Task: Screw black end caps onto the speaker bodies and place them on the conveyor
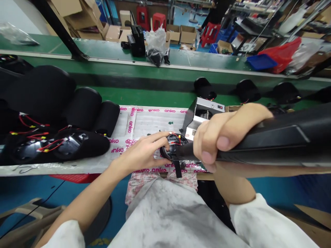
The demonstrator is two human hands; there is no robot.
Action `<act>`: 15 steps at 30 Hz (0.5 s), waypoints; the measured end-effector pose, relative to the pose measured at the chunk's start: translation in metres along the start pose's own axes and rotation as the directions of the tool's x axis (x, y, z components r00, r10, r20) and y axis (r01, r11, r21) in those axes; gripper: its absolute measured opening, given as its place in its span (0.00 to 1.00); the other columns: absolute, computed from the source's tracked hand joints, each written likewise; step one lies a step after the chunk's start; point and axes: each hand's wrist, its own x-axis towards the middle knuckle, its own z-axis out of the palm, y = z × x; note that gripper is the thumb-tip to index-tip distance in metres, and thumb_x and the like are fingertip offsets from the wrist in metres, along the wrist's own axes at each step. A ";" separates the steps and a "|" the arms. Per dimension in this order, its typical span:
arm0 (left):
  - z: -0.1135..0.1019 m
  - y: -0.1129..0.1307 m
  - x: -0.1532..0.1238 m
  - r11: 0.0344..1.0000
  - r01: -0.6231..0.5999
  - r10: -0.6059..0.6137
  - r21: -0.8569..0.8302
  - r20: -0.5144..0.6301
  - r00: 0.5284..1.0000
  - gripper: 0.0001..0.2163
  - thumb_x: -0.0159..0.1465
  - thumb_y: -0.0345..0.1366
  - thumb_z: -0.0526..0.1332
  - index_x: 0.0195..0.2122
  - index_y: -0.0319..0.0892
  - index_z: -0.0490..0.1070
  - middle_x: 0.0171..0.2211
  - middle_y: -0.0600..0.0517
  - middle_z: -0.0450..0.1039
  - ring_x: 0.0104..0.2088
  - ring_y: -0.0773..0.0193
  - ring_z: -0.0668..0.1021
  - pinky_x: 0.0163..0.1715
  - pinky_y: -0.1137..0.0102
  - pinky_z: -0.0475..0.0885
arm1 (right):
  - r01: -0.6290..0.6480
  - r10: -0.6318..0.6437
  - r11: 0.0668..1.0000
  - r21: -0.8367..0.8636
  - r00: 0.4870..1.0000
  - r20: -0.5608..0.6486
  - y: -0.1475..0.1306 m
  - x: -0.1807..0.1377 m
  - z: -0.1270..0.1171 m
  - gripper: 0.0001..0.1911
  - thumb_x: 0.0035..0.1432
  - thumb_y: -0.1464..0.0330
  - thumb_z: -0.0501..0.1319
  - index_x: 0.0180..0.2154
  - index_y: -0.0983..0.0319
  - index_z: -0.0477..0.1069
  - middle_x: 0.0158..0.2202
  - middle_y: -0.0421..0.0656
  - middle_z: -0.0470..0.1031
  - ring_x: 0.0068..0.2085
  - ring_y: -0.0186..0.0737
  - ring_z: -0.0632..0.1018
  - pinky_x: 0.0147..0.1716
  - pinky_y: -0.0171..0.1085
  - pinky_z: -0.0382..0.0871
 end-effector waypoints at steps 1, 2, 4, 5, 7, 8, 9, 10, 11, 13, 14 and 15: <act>0.000 0.000 0.000 1.000 -0.005 0.005 -0.007 0.000 1.000 0.12 0.68 0.39 0.75 0.48 0.47 0.74 0.70 0.42 0.75 0.61 0.47 0.85 0.56 0.58 0.85 | 0.003 -0.004 1.000 0.010 1.000 0.027 0.004 0.000 -0.003 0.22 0.68 0.47 0.68 0.39 0.61 0.82 0.33 0.42 0.85 0.21 0.35 0.81 0.21 0.36 0.80; 0.000 0.000 0.001 1.000 -0.011 0.011 -0.012 -0.001 1.000 0.12 0.69 0.39 0.74 0.48 0.47 0.74 0.70 0.42 0.75 0.60 0.47 0.86 0.56 0.58 0.85 | -0.001 0.000 1.000 0.018 0.997 0.075 0.006 0.000 -0.007 0.24 0.67 0.46 0.68 0.39 0.61 0.82 0.34 0.43 0.85 0.22 0.35 0.82 0.22 0.36 0.81; 0.000 -0.001 0.001 1.000 -0.022 0.022 -0.015 -0.004 1.000 0.12 0.69 0.39 0.74 0.50 0.46 0.75 0.69 0.41 0.75 0.60 0.47 0.86 0.55 0.57 0.85 | -0.027 0.025 1.000 0.013 0.992 0.127 0.009 0.000 -0.013 0.26 0.67 0.44 0.67 0.39 0.61 0.82 0.35 0.43 0.86 0.23 0.37 0.83 0.23 0.37 0.82; 0.000 -0.001 0.002 1.000 -0.026 0.026 -0.014 -0.008 1.000 0.12 0.69 0.39 0.74 0.50 0.46 0.75 0.68 0.41 0.76 0.60 0.47 0.86 0.55 0.57 0.85 | -0.027 0.023 0.999 0.021 0.988 0.153 0.010 0.000 -0.015 0.26 0.66 0.44 0.67 0.39 0.61 0.82 0.35 0.43 0.86 0.23 0.37 0.83 0.22 0.37 0.82; 0.000 -0.001 0.002 0.999 -0.033 0.033 -0.009 -0.019 0.999 0.13 0.69 0.39 0.74 0.50 0.47 0.74 0.67 0.42 0.77 0.60 0.47 0.86 0.54 0.58 0.85 | -0.020 0.017 1.000 0.020 0.991 0.132 0.010 0.000 -0.015 0.25 0.66 0.44 0.68 0.39 0.60 0.82 0.35 0.42 0.86 0.22 0.36 0.83 0.22 0.36 0.82; 0.000 -0.001 0.002 0.999 -0.038 0.038 -0.008 -0.025 0.999 0.13 0.69 0.38 0.75 0.49 0.47 0.74 0.67 0.42 0.77 0.60 0.47 0.86 0.54 0.58 0.85 | -0.010 0.008 1.000 0.017 0.992 0.124 0.010 -0.001 -0.013 0.25 0.66 0.44 0.68 0.40 0.60 0.82 0.34 0.42 0.86 0.22 0.35 0.82 0.21 0.36 0.82; 0.000 -0.001 0.002 0.999 -0.043 0.042 -0.009 -0.028 0.999 0.12 0.69 0.38 0.75 0.48 0.47 0.74 0.68 0.42 0.77 0.60 0.47 0.86 0.54 0.59 0.85 | -0.003 0.002 1.000 0.006 0.993 0.116 0.010 -0.001 -0.011 0.24 0.66 0.45 0.68 0.41 0.60 0.82 0.34 0.42 0.86 0.21 0.35 0.82 0.21 0.36 0.81; 0.000 -0.001 0.002 0.999 -0.048 0.047 -0.010 -0.032 0.998 0.12 0.68 0.38 0.75 0.47 0.46 0.74 0.68 0.42 0.76 0.60 0.47 0.86 0.54 0.59 0.85 | -0.002 0.004 1.000 -0.014 0.996 0.091 0.009 -0.002 -0.009 0.24 0.66 0.45 0.69 0.41 0.60 0.82 0.33 0.42 0.86 0.21 0.35 0.82 0.21 0.36 0.81; 0.000 -0.001 0.002 0.999 -0.051 0.051 -0.010 -0.034 0.998 0.12 0.68 0.38 0.75 0.47 0.46 0.74 0.68 0.42 0.76 0.60 0.47 0.85 0.54 0.59 0.85 | -0.004 0.006 0.999 -0.036 0.999 0.049 0.009 -0.002 -0.008 0.22 0.66 0.47 0.69 0.41 0.60 0.82 0.33 0.41 0.85 0.21 0.35 0.81 0.21 0.35 0.81; 0.000 -0.002 0.001 0.999 -0.051 0.051 -0.010 -0.029 0.998 0.13 0.69 0.38 0.75 0.48 0.46 0.74 0.69 0.42 0.76 0.61 0.46 0.85 0.54 0.58 0.85 | -0.003 0.004 0.999 -0.043 1.000 0.003 0.011 -0.002 -0.007 0.17 0.68 0.53 0.69 0.41 0.61 0.82 0.33 0.41 0.85 0.21 0.35 0.81 0.21 0.35 0.81; -0.001 -0.002 0.001 0.999 -0.046 0.046 -0.010 -0.022 0.999 0.13 0.69 0.39 0.75 0.49 0.46 0.74 0.69 0.41 0.75 0.61 0.46 0.85 0.54 0.57 0.85 | -0.003 0.003 1.000 -0.012 0.999 0.050 0.012 -0.001 -0.008 0.14 0.70 0.56 0.68 0.41 0.61 0.82 0.34 0.41 0.86 0.22 0.35 0.82 0.22 0.34 0.82; -0.001 -0.002 0.000 0.999 -0.038 0.038 -0.013 -0.010 0.999 0.14 0.69 0.39 0.75 0.50 0.45 0.74 0.69 0.41 0.75 0.61 0.45 0.85 0.54 0.57 0.85 | -0.028 0.027 1.000 0.012 0.993 0.115 0.014 0.000 -0.008 0.14 0.71 0.57 0.66 0.38 0.61 0.82 0.34 0.41 0.87 0.22 0.35 0.83 0.24 0.33 0.82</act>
